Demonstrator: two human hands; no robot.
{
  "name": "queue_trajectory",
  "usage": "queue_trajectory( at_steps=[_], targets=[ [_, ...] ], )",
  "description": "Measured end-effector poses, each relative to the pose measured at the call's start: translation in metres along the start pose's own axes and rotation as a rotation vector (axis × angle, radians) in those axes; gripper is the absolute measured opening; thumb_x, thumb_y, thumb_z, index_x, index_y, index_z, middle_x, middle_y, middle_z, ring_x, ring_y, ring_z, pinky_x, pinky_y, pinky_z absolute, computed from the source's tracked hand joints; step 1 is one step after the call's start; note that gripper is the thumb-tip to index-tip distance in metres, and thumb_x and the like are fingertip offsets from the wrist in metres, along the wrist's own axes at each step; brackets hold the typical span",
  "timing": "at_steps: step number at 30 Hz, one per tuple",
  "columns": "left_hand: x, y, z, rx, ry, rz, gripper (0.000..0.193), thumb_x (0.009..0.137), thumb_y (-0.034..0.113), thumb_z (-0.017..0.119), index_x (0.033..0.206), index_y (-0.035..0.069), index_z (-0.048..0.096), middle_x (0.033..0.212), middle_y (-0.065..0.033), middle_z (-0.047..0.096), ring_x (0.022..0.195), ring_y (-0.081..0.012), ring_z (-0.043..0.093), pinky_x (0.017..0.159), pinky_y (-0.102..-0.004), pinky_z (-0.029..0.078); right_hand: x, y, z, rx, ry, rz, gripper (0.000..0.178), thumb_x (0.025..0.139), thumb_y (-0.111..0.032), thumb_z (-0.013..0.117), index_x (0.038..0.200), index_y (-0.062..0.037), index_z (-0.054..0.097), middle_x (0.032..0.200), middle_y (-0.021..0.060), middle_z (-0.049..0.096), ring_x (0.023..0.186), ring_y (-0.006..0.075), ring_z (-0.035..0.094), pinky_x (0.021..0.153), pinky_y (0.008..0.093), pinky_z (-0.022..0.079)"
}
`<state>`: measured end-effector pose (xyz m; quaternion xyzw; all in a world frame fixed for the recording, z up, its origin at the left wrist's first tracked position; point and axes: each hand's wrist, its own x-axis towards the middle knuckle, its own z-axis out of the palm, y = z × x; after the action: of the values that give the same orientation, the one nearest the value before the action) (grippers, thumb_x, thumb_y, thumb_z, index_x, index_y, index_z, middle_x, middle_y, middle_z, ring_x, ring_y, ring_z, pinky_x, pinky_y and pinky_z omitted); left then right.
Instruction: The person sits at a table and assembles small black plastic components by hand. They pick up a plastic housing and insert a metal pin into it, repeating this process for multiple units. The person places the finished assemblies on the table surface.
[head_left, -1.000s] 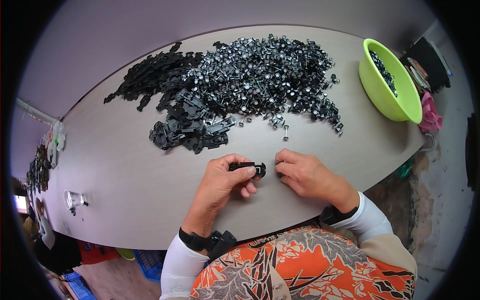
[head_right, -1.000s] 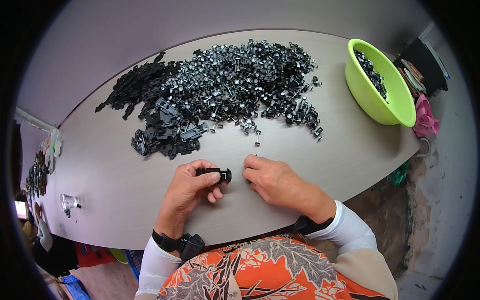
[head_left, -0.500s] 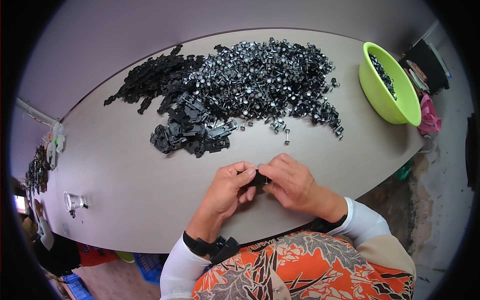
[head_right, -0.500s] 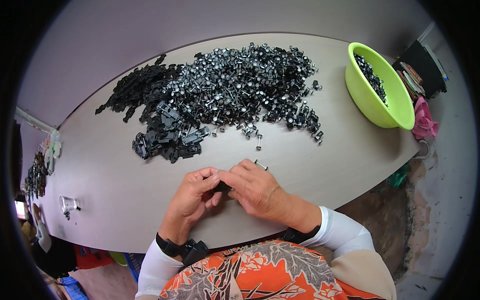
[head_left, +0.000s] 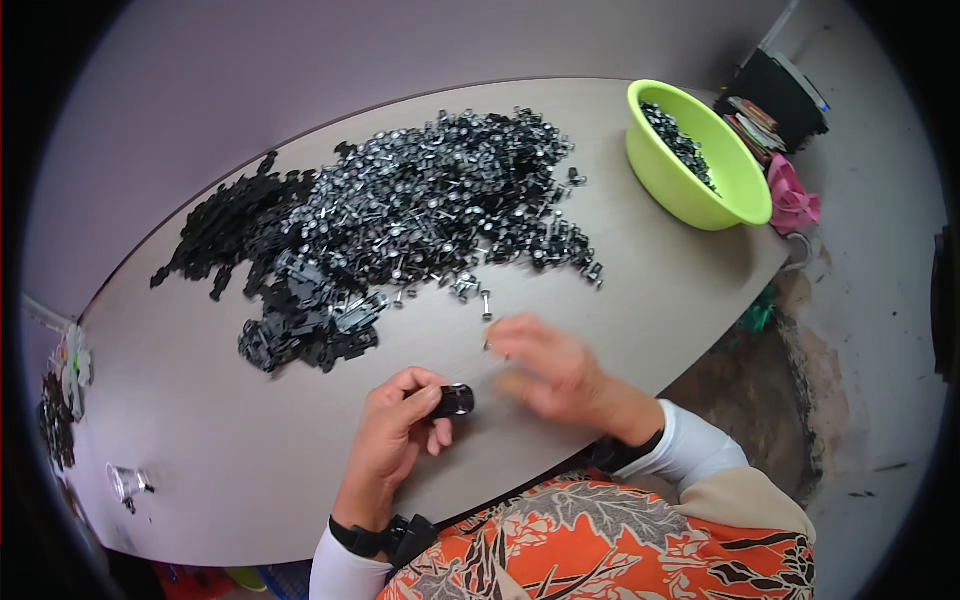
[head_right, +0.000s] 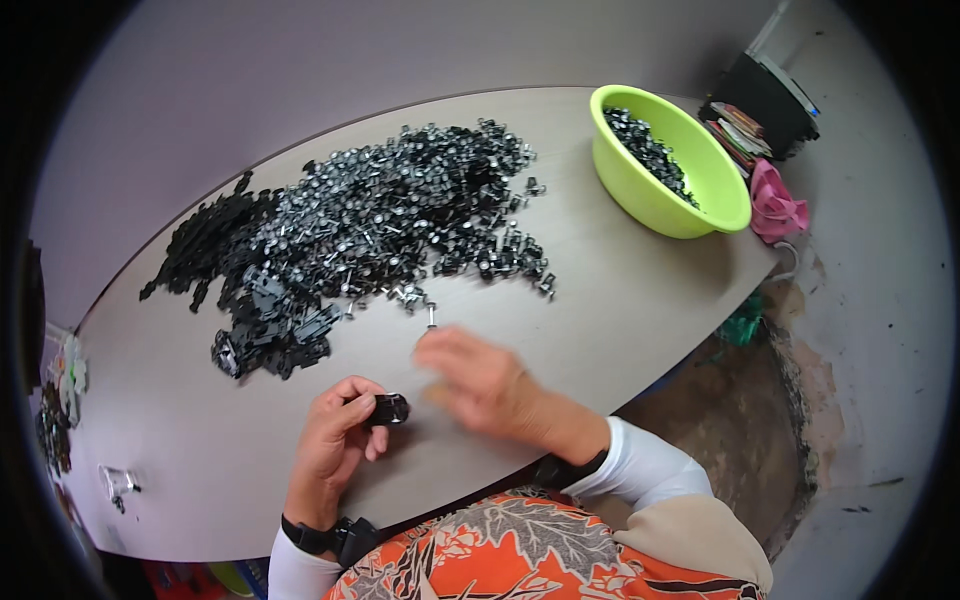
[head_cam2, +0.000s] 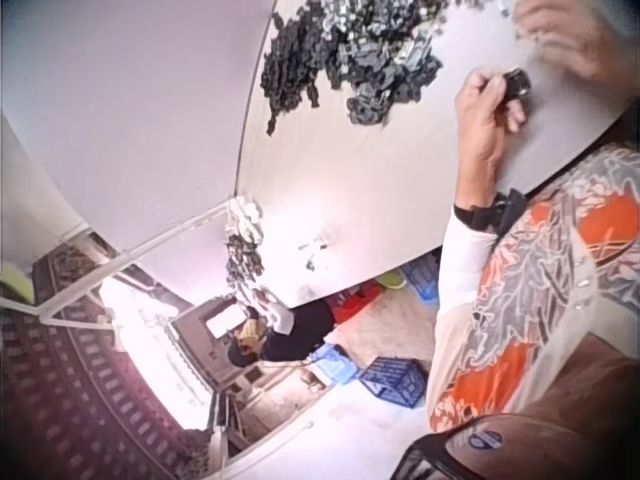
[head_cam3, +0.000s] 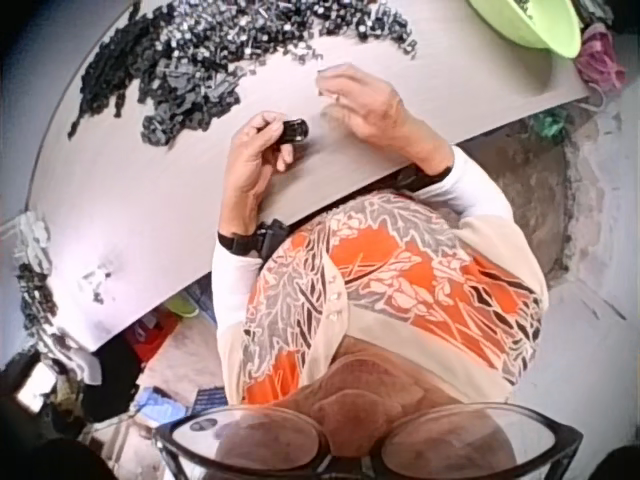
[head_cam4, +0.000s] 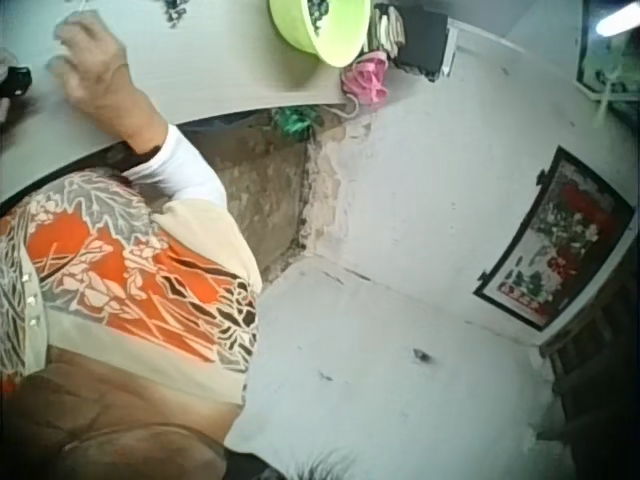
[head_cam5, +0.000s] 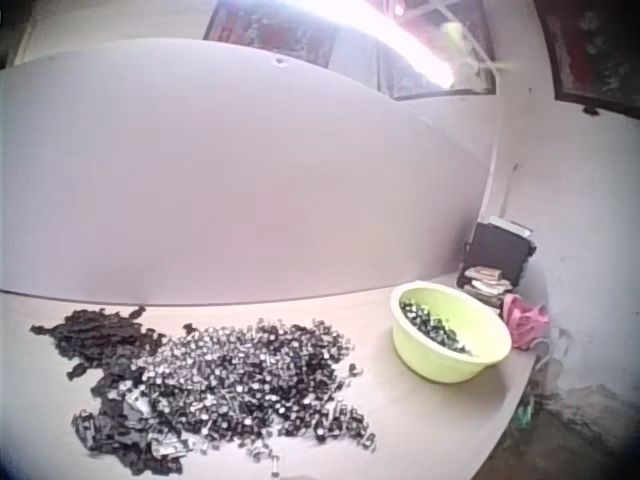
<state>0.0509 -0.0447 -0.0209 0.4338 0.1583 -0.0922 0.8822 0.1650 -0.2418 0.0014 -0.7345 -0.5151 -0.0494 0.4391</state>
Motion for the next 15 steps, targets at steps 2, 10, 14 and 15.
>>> queue_trajectory(
  at_steps=[2,10,14,15],
  targets=[
    [0.001,0.001,0.002,0.024,0.056,0.012,0.018,0.091,0.014,0.059,0.099,-0.002,0.056,0.078,-0.0092,0.062,0.053,-0.0144,0.06,0.044,-0.022,0.047,-0.001,0.029,-0.035,-0.261,0.128,0.075,0.024,0.072,0.005,0.059,0.096,0.0005,0.057,0.099,0.0155,0.058,0.09,0.0341,0.059,0.078,0.0391,0.049],
    [0.004,0.002,0.006,0.07,0.079,-0.007,0.021,0.089,0.015,0.061,0.1,-0.003,0.056,0.074,-0.0097,0.062,0.053,-0.0152,0.062,0.044,-0.023,0.049,-0.031,0.064,-0.071,-0.392,-0.01,0.397,0.021,0.07,0.008,0.055,0.088,-0.0003,0.06,0.093,0.0118,0.055,0.083,0.0325,0.057,0.073,0.0394,0.048],
    [0.002,0.002,0.003,0.076,0.049,-0.014,0.018,0.09,0.012,0.06,0.101,-0.002,0.057,0.079,-0.0096,0.063,0.055,-0.0139,0.061,0.046,-0.0231,0.05,-0.028,0.048,-0.058,-0.368,0.001,0.394,0.014,0.069,0.009,0.055,0.081,0.0008,0.058,0.086,0.0106,0.051,0.073,0.0268,0.055,0.064,0.0336,0.045],
    [0.002,0.002,0.003,0.078,0.047,-0.016,0.019,0.09,0.012,0.06,0.101,-0.002,0.057,0.079,-0.0097,0.063,0.055,-0.0139,0.061,0.046,-0.0232,0.05,-0.029,0.049,-0.057,-0.33,-0.015,0.345,0.014,0.069,0.009,0.055,0.08,0.0007,0.057,0.086,0.0106,0.051,0.072,0.0265,0.055,0.063,0.0331,0.045]
  ],
)
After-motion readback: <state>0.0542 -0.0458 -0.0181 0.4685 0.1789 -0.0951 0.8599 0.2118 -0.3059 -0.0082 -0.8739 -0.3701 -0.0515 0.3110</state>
